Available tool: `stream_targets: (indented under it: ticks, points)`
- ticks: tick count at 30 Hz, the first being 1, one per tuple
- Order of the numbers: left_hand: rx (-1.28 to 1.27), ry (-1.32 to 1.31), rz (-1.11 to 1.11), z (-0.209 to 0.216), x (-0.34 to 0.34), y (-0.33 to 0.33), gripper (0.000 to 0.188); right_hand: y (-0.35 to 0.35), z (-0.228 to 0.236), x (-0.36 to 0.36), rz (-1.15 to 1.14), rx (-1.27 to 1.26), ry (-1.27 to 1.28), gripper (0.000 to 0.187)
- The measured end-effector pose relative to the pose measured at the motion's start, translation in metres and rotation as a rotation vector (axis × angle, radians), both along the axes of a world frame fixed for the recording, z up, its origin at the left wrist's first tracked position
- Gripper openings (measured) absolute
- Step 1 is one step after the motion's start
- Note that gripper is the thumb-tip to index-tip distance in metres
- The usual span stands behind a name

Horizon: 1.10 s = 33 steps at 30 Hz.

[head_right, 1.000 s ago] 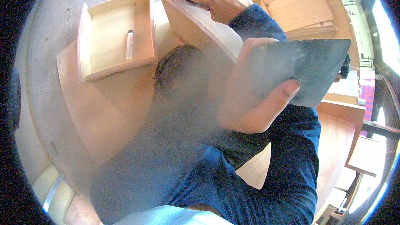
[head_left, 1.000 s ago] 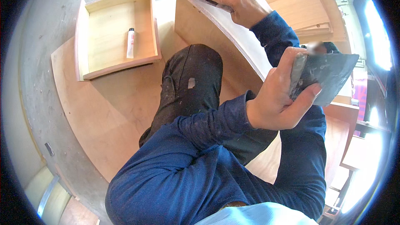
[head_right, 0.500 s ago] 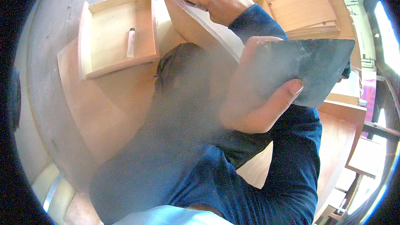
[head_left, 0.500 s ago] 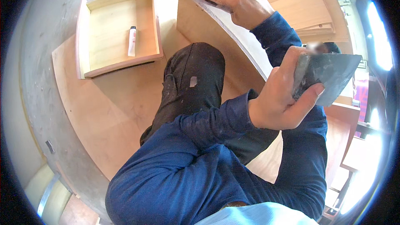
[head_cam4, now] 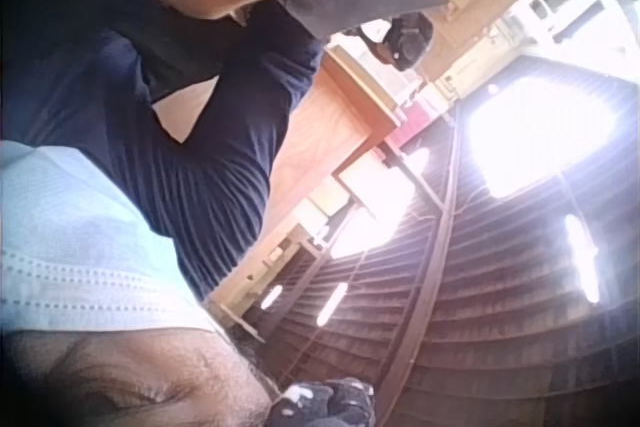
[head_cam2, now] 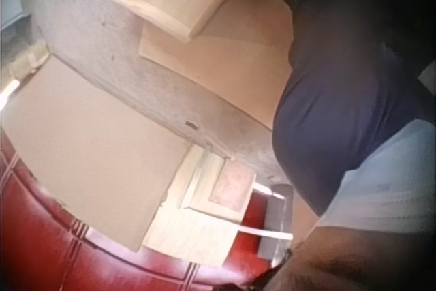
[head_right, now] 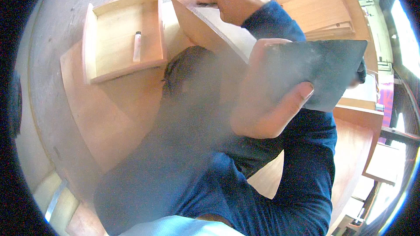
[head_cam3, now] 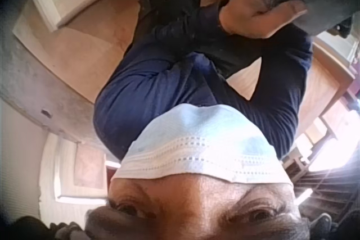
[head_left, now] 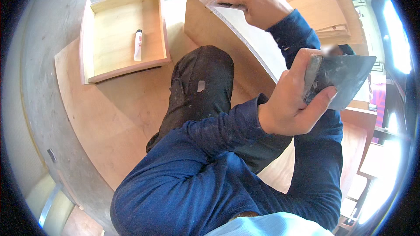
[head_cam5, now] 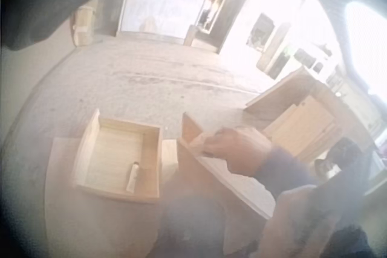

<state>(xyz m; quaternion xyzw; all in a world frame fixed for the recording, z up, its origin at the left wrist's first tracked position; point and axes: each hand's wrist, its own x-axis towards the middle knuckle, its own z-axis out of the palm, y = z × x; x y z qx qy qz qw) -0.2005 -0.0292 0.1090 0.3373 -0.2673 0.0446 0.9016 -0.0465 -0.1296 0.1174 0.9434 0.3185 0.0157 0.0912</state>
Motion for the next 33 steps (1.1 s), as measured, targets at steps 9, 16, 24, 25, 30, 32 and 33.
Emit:
stream_targets:
  ticks: [9, 16, 24, 25, 30, 32, 33]
  points:
    - [-0.285, 0.012, -0.152, -0.006, 0.002, -0.005, 0.041, 0.013, 0.020, 0.008, 0.074, 0.160, 0.070, 0.042]
    - [0.119, 0.006, -0.079, 0.008, 0.003, 0.016, 0.042, -0.004, -0.013, 0.015, 0.071, -0.001, -0.156, 0.053]
    - [-0.380, 0.215, -0.056, 0.003, 0.009, 0.006, 0.042, -0.058, 0.006, -0.020, 0.024, 0.916, 0.104, 0.057]
    - [-0.459, 0.336, 0.009, -0.007, 0.014, 0.003, 0.042, -0.059, 0.010, -0.028, -0.069, 1.230, 0.285, 0.058]
    - [-0.364, 0.530, 0.210, -0.032, 0.048, 0.001, 0.045, -0.022, 0.043, -0.096, -0.349, 1.603, 0.295, 0.062]
    - [-0.386, 0.453, 0.146, -0.041, 0.054, -0.001, 0.046, -0.033, 0.039, -0.110, -0.033, 1.823, 0.553, 0.059]
    - [-0.379, 0.467, 0.148, -0.041, 0.054, -0.003, 0.045, -0.036, 0.039, -0.108, -0.006, 1.890, 0.634, 0.058]
